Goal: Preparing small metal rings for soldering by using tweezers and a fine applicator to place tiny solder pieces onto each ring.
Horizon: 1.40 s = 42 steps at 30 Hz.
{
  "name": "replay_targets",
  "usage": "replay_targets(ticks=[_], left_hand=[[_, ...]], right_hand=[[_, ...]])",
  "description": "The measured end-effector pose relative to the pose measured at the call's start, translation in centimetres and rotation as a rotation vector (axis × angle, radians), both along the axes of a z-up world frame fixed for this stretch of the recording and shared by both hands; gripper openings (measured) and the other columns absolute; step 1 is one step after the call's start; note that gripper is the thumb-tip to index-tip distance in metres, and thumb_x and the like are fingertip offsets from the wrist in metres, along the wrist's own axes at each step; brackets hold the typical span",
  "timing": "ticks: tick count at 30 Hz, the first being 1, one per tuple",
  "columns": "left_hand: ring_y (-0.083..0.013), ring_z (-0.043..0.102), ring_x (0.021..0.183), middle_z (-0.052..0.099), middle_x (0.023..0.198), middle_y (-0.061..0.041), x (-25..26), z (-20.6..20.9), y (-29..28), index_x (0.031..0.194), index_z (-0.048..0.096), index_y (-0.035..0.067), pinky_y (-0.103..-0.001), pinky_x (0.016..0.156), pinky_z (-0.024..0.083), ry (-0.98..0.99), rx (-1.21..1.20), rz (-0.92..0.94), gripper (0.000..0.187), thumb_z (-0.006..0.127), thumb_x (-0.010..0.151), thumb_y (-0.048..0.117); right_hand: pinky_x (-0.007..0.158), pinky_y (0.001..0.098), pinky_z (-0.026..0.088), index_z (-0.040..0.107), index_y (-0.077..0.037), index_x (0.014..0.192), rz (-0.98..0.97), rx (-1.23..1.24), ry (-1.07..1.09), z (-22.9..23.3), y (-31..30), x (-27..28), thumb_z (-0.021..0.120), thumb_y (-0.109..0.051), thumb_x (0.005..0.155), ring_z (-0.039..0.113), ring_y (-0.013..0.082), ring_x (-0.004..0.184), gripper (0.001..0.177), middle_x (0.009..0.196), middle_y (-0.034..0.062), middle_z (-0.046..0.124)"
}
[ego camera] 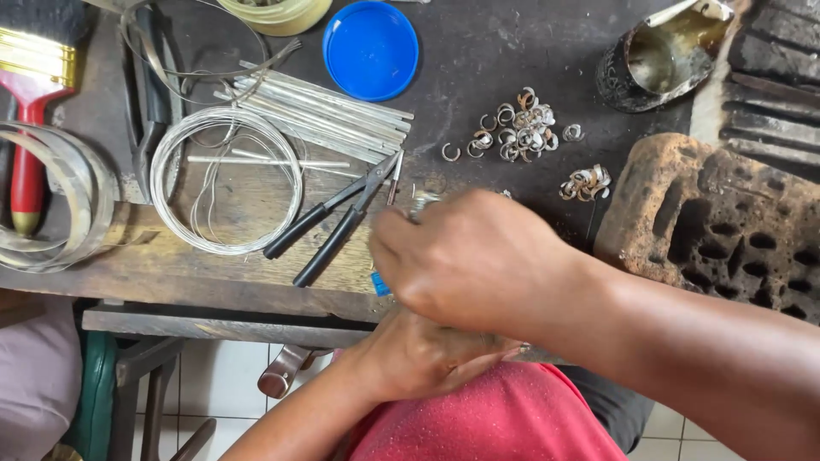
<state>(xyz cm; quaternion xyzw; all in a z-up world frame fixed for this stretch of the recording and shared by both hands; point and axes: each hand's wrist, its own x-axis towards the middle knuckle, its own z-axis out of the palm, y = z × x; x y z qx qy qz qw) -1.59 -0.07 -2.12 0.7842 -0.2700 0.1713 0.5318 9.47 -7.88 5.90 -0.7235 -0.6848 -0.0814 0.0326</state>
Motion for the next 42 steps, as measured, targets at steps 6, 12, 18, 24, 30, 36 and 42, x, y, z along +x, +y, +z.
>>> replay_targets(ticks=[6, 12, 18, 24, 30, 36, 42], left_hand=[[-0.0221, 0.064, 0.075, 0.062, 0.089, -0.01, 0.9, 1.8, 0.3, 0.087, 0.061, -0.001, -0.032, 0.065, 0.053, 0.045, -0.074, -0.097, 0.007, 0.06, 0.084, 0.005], [-0.0191, 0.065, 0.087, 0.064, 0.097, -0.009, 0.3, 1.1, 0.8, 0.101, 0.06, 0.006, -0.031, 0.08, 0.053, 0.241, -0.104, -0.153, 0.016, 0.057, 0.086, 0.01], [-0.018, 0.062, 0.069, 0.062, 0.079, -0.007, 2.9, 4.2, 1.1, 0.088, 0.059, 0.004, -0.025, 0.063, 0.049, 0.283, -0.126, -0.132, 0.009, 0.06, 0.079, 0.004], [-0.0142, 0.062, 0.064, 0.063, 0.077, -0.009, 4.0, 5.4, -0.8, 0.082, 0.062, 0.003, -0.021, 0.055, 0.049, 0.364, -0.213, -0.11, 0.006, 0.062, 0.076, 0.003], [-0.0183, 0.065, 0.067, 0.064, 0.079, -0.011, 3.9, 3.9, -2.6, 0.084, 0.064, 0.001, -0.026, 0.06, 0.055, 0.297, -0.178, -0.096, 0.009, 0.064, 0.075, 0.005], [-0.0175, 0.065, 0.069, 0.064, 0.082, -0.007, 3.8, 3.0, -2.4, 0.086, 0.063, 0.008, -0.029, 0.064, 0.055, 0.299, -0.118, -0.084, 0.011, 0.066, 0.076, 0.009], [-0.0162, 0.064, 0.064, 0.063, 0.079, -0.008, 4.2, 3.0, -2.4, 0.084, 0.062, 0.006, -0.026, 0.059, 0.055, 0.256, -0.159, -0.089, 0.01, 0.067, 0.075, 0.006]], right_hand=[[0.026, 0.0343, 0.032, 0.056, -0.013, 0.062, -0.004, -0.109, -0.018, -2.1, 1.5, 0.3, 0.05, -0.007, 0.072, 0.049, 0.0197, 0.036, 0.013, 0.063, 0.0033, 0.045], [0.031, 0.0344, 0.032, 0.053, -0.01, 0.066, 0.108, 0.064, -0.058, 0.4, 0.7, 0.8, 0.051, -0.009, 0.077, 0.046, 0.0192, 0.04, 0.012, 0.066, 0.0077, 0.048], [0.069, 0.0314, 0.049, 0.054, 0.006, 0.093, -0.109, 0.299, 0.377, 7.1, -6.4, 3.5, 0.031, -0.005, 0.089, 0.06, 0.0276, 0.095, 0.026, 0.095, 0.0128, 0.059], [0.053, 0.0239, 0.051, 0.042, 0.018, 0.11, -0.894, 0.693, 0.664, 8.0, -11.9, 5.7, 0.05, 0.02, 0.092, 0.06, 0.0224, 0.069, 0.02, 0.086, 0.0247, 0.057], [0.049, 0.0188, 0.05, 0.051, 0.0, 0.093, -0.998, 0.588, 0.733, 5.3, -12.5, 8.2, 0.052, 0.0, 0.094, 0.061, 0.0135, 0.072, 0.002, 0.086, 0.0106, 0.057], [0.054, 0.0268, 0.042, 0.067, -0.001, 0.093, -0.934, 0.489, 0.269, 2.0, -12.8, 10.2, 0.066, -0.001, 0.086, 0.052, 0.0116, 0.059, 0.008, 0.071, 0.0055, 0.061], [0.057, 0.0279, 0.044, 0.068, 0.0, 0.093, -0.935, 0.44, 0.281, 1.0, -12.9, 10.3, 0.064, -0.001, 0.086, 0.052, 0.0111, 0.057, 0.008, 0.061, 0.0017, 0.056]])
